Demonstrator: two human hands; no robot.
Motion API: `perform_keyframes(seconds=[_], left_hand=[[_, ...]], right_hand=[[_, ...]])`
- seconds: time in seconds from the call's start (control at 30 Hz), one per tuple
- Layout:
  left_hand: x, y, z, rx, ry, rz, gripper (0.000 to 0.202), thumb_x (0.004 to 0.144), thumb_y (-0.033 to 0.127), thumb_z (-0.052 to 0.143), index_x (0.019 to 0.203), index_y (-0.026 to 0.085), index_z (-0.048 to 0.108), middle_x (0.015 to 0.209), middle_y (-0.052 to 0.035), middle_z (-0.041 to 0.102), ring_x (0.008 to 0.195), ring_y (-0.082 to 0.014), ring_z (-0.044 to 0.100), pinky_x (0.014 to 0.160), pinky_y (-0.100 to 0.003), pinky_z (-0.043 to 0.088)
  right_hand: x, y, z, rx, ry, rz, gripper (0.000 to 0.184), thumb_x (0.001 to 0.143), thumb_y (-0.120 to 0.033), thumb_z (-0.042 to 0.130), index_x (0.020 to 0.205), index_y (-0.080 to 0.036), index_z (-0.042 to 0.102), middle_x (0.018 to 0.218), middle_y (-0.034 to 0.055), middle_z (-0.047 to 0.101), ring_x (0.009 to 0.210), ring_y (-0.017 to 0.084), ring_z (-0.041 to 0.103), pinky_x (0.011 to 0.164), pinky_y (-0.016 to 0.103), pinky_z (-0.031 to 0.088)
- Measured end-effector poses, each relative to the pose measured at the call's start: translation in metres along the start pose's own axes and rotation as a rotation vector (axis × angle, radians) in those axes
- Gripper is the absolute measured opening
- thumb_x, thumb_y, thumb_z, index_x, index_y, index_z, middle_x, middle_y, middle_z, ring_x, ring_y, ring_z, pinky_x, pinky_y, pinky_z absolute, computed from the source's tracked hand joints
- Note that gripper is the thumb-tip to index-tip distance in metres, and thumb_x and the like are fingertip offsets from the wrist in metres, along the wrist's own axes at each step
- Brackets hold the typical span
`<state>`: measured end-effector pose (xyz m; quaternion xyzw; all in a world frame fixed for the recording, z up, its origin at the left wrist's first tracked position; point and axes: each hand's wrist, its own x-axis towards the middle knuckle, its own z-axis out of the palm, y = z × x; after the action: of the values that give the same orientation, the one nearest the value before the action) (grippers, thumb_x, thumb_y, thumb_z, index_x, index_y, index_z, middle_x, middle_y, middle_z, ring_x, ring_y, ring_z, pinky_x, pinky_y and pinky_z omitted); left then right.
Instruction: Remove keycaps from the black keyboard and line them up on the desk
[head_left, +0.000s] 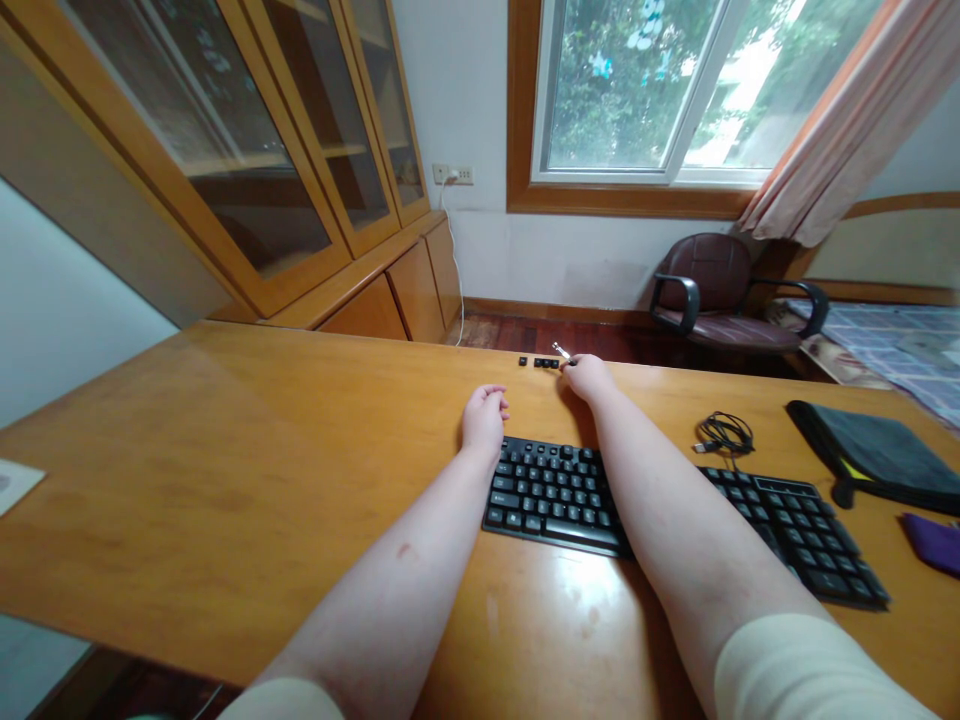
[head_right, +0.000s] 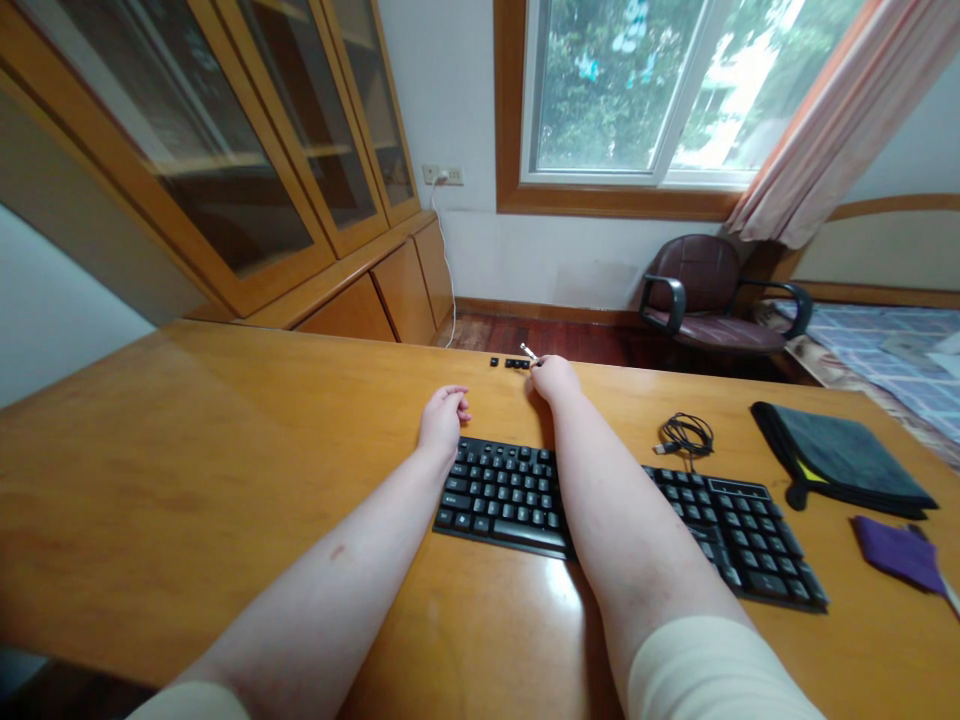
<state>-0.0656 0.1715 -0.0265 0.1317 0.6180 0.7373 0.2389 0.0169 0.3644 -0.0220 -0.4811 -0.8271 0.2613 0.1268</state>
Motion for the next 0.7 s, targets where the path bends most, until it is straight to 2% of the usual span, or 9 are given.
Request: perform_keyframes(seconds=[0.7], left_hand=[[-0.0007,0.0013,0.0004,0.006,-0.001,-0.011,0.012,0.069,0.019,0.047,0.076,0.017,0.056,0.057,0.0046,0.048,0.044,-0.0059,0.043,0.046,-0.018,0.035]], right_hand=[[-0.0009,0.0004,0.0007,0.012,0.006,0.009,0.024,0.078,-0.033,0.052,0.093,-0.023,0.068,0.089,0.0073,0.068,0.077,0.02,0.062,0.069,0.029,0.045]])
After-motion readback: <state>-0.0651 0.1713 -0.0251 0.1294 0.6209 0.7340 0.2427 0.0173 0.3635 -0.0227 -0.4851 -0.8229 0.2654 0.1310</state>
